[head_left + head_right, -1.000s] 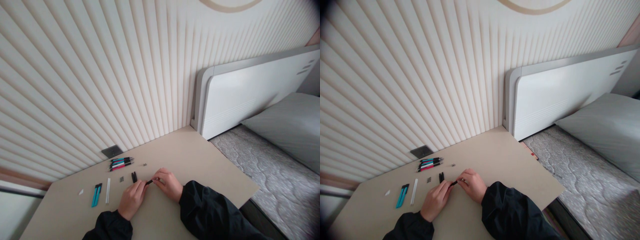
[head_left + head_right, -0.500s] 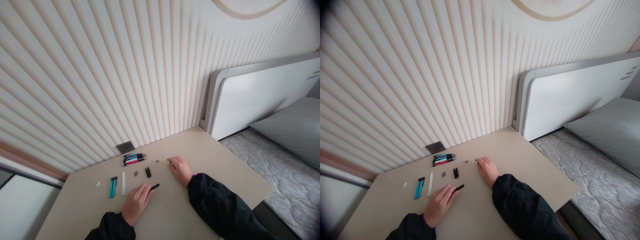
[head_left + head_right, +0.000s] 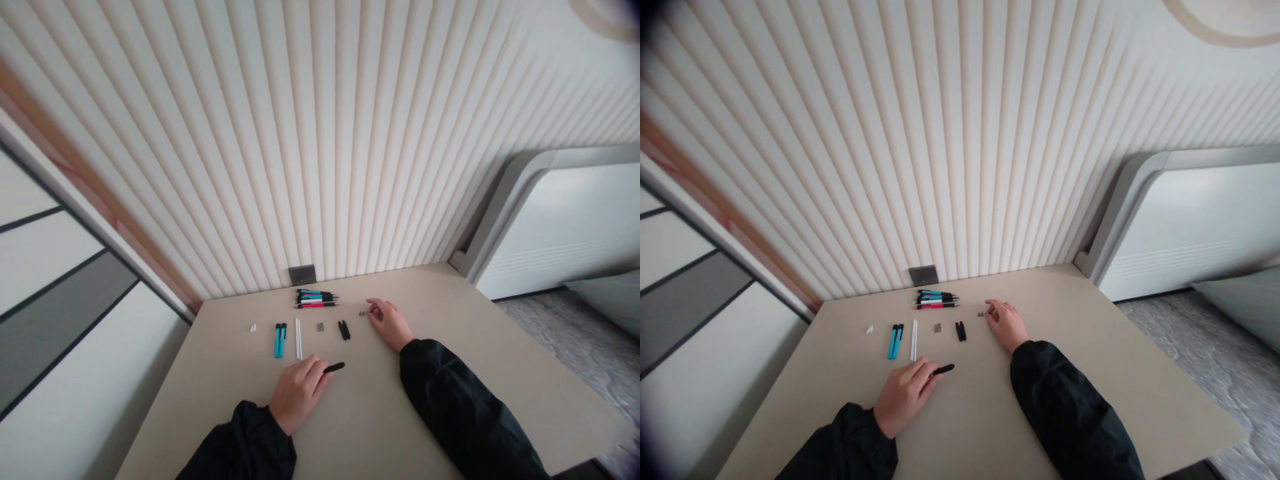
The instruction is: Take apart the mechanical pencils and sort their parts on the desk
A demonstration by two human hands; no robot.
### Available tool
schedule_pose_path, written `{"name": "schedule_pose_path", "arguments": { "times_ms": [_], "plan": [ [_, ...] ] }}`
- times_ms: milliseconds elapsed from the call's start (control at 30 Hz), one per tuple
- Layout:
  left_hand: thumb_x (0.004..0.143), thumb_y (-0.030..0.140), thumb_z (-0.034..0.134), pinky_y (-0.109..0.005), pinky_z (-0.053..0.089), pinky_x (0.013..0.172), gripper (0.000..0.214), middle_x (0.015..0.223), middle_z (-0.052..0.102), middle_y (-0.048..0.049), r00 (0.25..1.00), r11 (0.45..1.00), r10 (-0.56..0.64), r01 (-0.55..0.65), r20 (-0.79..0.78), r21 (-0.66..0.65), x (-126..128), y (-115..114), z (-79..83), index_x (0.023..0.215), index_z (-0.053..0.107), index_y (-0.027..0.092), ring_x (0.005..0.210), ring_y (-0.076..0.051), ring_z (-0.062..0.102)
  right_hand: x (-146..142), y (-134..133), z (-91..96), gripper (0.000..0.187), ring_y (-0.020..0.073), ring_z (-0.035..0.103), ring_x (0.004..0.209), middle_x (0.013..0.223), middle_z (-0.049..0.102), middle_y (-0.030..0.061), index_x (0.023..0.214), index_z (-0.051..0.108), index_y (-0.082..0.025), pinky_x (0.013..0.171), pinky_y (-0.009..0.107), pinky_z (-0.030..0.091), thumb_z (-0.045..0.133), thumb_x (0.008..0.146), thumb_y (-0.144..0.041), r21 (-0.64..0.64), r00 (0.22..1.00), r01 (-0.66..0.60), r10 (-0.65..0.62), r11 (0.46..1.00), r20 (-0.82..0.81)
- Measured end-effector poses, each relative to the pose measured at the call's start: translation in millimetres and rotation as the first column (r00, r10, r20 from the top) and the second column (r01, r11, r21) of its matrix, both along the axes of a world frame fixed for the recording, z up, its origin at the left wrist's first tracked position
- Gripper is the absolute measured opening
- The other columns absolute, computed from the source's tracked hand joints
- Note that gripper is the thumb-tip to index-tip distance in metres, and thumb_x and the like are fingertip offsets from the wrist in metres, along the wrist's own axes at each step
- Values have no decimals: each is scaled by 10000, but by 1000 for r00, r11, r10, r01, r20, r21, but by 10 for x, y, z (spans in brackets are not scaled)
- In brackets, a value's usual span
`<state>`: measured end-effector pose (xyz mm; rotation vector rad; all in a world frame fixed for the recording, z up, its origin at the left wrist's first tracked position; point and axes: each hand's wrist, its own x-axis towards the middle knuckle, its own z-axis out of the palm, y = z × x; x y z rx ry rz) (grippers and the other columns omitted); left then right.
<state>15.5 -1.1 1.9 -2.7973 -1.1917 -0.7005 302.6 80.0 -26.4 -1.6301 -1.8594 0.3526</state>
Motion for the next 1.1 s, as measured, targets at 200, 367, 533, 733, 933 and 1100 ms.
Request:
{"name": "schedule_pose_path", "arguments": {
  "times_ms": [200, 367, 533, 733, 933, 1100],
  "plan": [
    [937, 265, 489, -265, 462, 581, 101, 810, 612, -14, 1000, 1000, -7, 7, 11, -7, 10, 15, -39, 936, 565, 198, 658, -154, 615, -12, 4, -11, 322, 187, 596, 860, 945, 689, 29, 1132, 614, -219, 848, 355, 436, 519, 824, -222, -14, 1000, -21, 21, 1000, 5],
    [948, 262, 466, -254, 454, 565, 123, 802, 605, -16, 1000, 1000, -7, 7, 10, -2, 11, 13, -29, 933, 567, 193, 634, -140, 606, -5, 5, -27, 254, 198, 599, 900, 955, 691, 43, 1057, 654, -212, 863, 357, 422, 511, 848, -235, 0, 998, -47, 47, 999, 37],
    [950, 266, 459, -247, 447, 564, 136, 785, 600, -15, 1000, 1000, -12, 12, 9, 12, 10, 15, -24, 925, 572, 195, 628, -134, 598, -12, -20, -25, 244, 202, 598, 935, 957, 696, 45, 1048, 656, -221, 862, 353, 419, 504, 859, -248, 14, 996, -51, 50, 999, 76],
    [942, 268, 473, -251, 441, 554, 130, 780, 605, -11, 1000, 1000, 3, -3, 13, 13, 22, 13, -7, 914, 581, 201, 621, -140, 592, -18, -67, 26, 287, 211, 601, 954, 1003, 680, 62, 1113, 629, -213, 877, 369, 420, 495, 870, -287, 58, 995, -26, 21, 998, 95],
    [957, 273, 444, -233, 439, 554, 165, 782, 608, -12, 997, 998, 58, -59, 53, 29, 15, 30, -8, 919, 585, 195, 621, -131, 599, -192, -312, 183, 265, 218, 600, 921, 966, 678, 95, 1017, 660, -196, 849, 371, 423, 428, 935, -295, 222, 980, -196, 183, 955, 77],
    [970, 261, 405, -240, 442, 549, 214, 757, 597, -19, 995, 995, 95, -96, 21, 42, 16, 40, -29, 883, 586, 187, 624, -144, 596, -635, -628, 283, 253, 204, 585, 869, 953, 678, 81, 1098, 633, -204, 807, 362, 417, 483, 932, -324, 171, 849, -528, 516, 832, 112]
  ]
}}
